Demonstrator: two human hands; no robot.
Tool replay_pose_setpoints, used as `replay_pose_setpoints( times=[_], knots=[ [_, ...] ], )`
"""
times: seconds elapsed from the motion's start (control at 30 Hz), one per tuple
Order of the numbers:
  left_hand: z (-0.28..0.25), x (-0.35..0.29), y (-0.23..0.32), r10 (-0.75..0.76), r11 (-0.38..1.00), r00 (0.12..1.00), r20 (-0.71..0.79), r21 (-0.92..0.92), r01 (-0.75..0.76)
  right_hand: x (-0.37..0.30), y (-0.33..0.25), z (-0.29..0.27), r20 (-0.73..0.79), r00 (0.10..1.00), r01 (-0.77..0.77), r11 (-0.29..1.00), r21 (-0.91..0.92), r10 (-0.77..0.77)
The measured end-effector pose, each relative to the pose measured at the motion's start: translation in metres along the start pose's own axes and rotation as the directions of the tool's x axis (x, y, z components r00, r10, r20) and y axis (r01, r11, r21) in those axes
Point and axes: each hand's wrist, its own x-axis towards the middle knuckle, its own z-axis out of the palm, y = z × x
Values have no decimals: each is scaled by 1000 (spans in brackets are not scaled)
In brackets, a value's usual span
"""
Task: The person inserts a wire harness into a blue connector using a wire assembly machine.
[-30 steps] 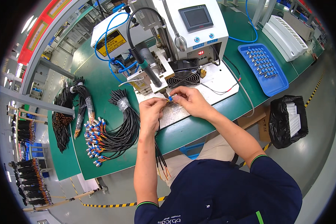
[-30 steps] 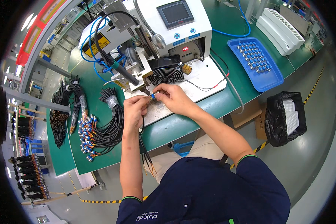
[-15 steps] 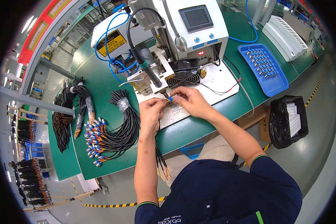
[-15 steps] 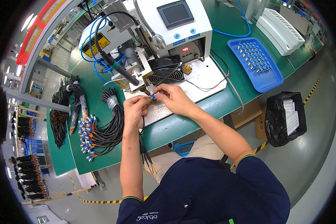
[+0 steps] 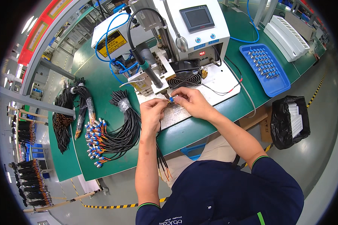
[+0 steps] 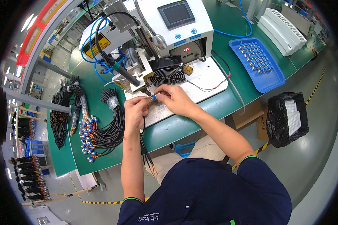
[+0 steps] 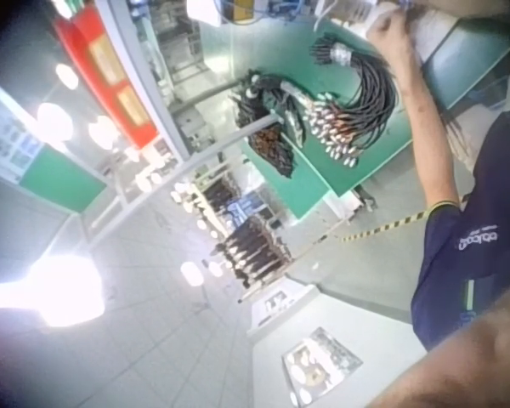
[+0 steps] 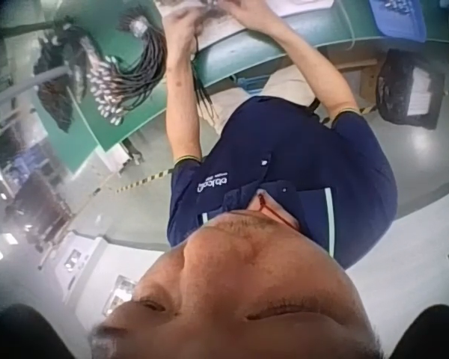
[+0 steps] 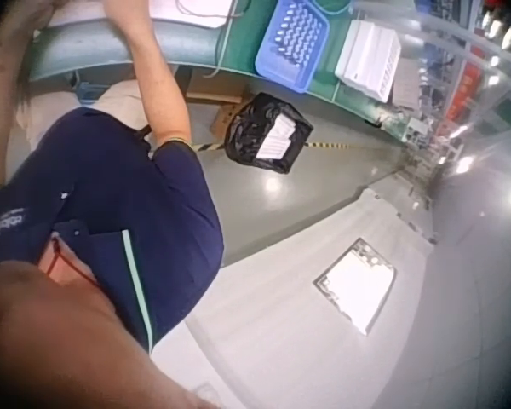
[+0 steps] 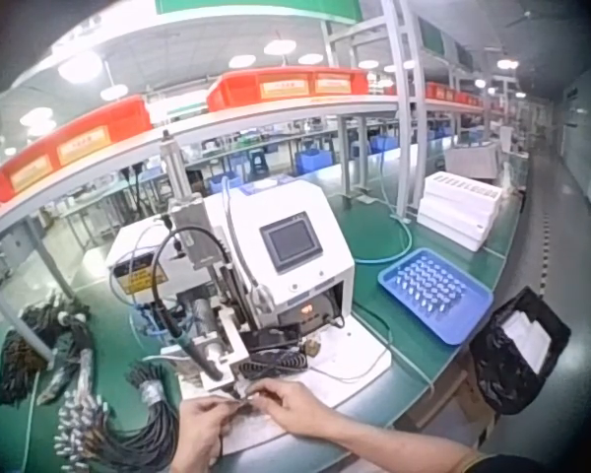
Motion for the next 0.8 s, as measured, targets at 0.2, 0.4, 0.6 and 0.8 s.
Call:
replay_pose_setpoints(
  times=[0.2, 0.4, 0.6, 0.8],
  knots=[
    [1, -1, 0, 3, 1000, 1000, -12, -2, -3, 0, 0, 0, 0, 1000, -13, 1000, 14, 13],
    [0, 0, -1, -5, 1000, 1000, -20, -7, 5, 1, 3, 1, 10, 1000, -21, 999, 49, 21],
    [2, -1, 1, -13, 1000, 1000, -15, -7, 13, 1, 7, 1, 11, 1000, -24, 999, 42, 24],
    [2, -1, 1, -13, 1000, 1000, -17, -7, 12, 1, 7, 1, 16, 1000, -23, 999, 35, 23]
  ],
)
